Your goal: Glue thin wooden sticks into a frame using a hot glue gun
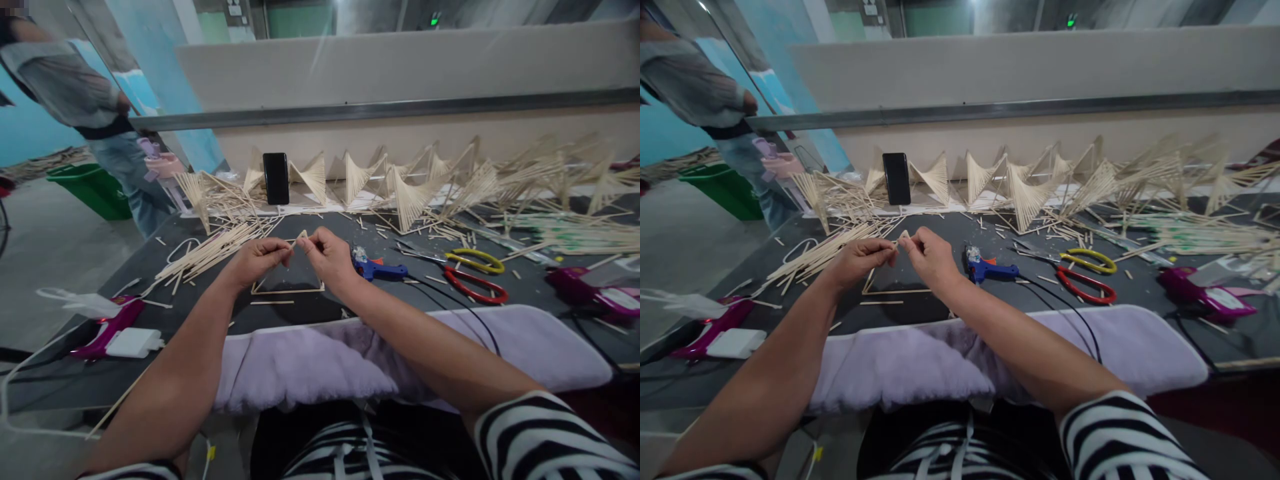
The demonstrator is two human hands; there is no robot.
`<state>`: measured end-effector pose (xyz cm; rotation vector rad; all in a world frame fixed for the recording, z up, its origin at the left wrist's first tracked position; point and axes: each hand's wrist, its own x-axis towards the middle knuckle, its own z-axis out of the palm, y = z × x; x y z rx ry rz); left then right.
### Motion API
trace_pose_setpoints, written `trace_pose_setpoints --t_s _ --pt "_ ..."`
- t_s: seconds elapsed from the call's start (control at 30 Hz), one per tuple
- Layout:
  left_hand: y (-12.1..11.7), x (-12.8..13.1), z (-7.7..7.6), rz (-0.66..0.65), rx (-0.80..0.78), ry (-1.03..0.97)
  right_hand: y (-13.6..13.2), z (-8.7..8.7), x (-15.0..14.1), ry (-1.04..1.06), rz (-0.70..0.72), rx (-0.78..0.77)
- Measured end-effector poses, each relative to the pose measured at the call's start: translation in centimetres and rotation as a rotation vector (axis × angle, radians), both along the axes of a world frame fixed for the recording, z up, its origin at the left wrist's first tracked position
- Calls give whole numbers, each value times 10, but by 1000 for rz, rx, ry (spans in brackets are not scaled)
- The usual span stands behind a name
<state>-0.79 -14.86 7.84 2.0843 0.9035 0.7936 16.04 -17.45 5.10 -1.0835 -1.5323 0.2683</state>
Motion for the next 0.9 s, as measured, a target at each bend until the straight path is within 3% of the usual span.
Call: trace_pose_setpoints --t_s 0.9 --pt "-1 0 0 -4 9 -12 -1 1 0 -16 -9 -6"
